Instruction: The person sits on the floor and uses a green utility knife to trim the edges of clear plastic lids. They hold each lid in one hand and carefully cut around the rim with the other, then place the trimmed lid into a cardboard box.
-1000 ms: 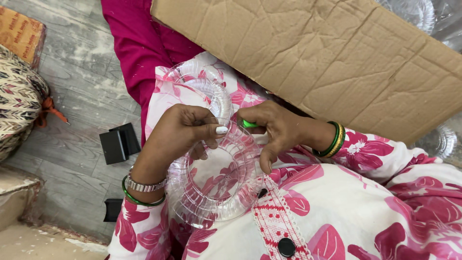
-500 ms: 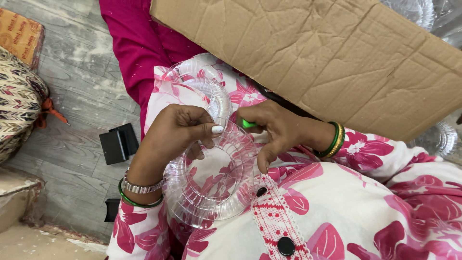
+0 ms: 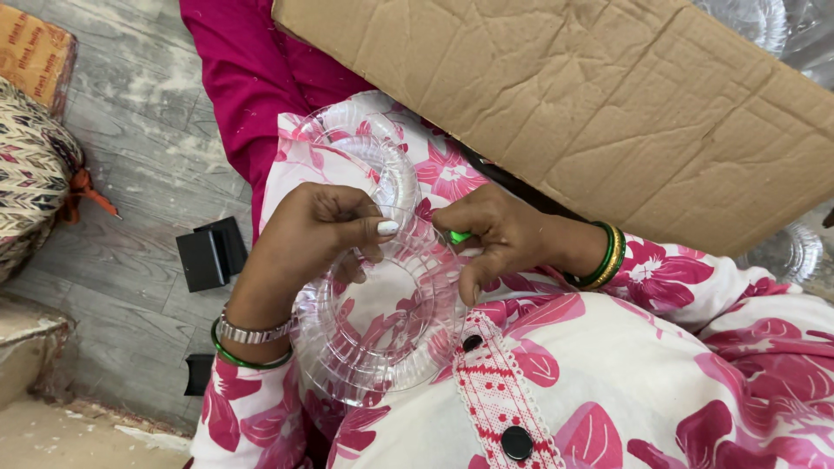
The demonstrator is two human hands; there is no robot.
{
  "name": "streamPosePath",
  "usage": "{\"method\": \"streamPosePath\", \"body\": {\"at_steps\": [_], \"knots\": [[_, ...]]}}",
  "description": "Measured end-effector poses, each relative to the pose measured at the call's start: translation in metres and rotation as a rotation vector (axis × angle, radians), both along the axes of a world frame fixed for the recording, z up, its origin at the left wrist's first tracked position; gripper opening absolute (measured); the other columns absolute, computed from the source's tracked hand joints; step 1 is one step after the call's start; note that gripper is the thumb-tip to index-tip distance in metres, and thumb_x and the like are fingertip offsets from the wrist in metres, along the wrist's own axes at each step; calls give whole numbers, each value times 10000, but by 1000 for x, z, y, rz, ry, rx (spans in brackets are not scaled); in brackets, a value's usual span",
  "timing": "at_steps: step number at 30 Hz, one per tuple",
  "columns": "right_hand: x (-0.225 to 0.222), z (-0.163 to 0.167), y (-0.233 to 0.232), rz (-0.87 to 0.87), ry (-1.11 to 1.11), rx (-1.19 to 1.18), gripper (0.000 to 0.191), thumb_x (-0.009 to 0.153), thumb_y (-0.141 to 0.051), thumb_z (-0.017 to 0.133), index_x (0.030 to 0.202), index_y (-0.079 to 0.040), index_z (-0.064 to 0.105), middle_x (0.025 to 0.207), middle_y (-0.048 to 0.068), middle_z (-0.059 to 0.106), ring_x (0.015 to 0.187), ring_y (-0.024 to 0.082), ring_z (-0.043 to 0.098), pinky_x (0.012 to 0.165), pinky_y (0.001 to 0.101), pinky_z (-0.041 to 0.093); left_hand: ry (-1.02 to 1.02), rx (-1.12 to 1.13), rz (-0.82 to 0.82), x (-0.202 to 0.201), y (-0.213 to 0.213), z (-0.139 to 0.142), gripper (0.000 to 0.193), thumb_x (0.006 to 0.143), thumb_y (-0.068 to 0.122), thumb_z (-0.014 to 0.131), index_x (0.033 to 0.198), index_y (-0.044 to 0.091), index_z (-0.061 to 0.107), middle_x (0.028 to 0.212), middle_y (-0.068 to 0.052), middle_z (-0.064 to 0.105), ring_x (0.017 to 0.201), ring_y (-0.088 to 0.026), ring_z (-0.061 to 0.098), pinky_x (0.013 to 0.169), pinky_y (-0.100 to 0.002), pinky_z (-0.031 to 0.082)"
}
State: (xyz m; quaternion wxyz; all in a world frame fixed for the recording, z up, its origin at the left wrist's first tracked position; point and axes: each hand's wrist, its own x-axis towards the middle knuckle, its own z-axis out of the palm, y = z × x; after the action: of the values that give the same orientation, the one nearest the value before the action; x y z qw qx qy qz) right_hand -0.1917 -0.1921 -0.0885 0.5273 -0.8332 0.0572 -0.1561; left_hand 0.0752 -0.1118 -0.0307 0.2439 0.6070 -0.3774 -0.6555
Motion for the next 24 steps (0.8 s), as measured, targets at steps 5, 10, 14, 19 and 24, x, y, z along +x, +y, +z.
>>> {"method": "streamPosePath", "body": {"at_steps": [5,10,14,19,24], "knots": [[3,12,-1,-33,29,163,794,594,-736,838,879,-96,462,706,-34,398,618,70,405,514,299,325,29,-39,10,1,-1,-2,180,875,167,756,798,10,716,626,-83,713,419,-151,647,344,-284,491],[7,14,0,-65,4,63,828,523,-752,863,870,-111,470,717,-48,369,653,79,358,550,292,305,38,-24,22,0,-1,0,183,862,178,768,805,11,718,624,-80,711,414,-154,645,344,-285,485],[6,7,2,-82,3,105,821,505,-731,879,849,-112,464,700,-45,356,654,74,343,550,294,307,27,-42,15,-2,-1,2,185,857,174,778,796,9,723,621,-78,711,415,-149,636,359,-276,488],[4,3,4,-72,-29,146,799,514,-694,900,853,-103,485,700,-35,361,672,57,348,552,295,328,35,-52,4,-3,-1,2,179,858,172,774,792,12,728,619,-73,708,418,-142,629,364,-273,481],[2,-1,1,-55,-29,124,770,538,-675,904,809,-106,461,660,-42,373,640,47,351,536,290,320,33,-54,-15,-2,-1,1,183,874,163,763,787,7,722,618,-70,708,420,-144,636,365,-275,487]]}}
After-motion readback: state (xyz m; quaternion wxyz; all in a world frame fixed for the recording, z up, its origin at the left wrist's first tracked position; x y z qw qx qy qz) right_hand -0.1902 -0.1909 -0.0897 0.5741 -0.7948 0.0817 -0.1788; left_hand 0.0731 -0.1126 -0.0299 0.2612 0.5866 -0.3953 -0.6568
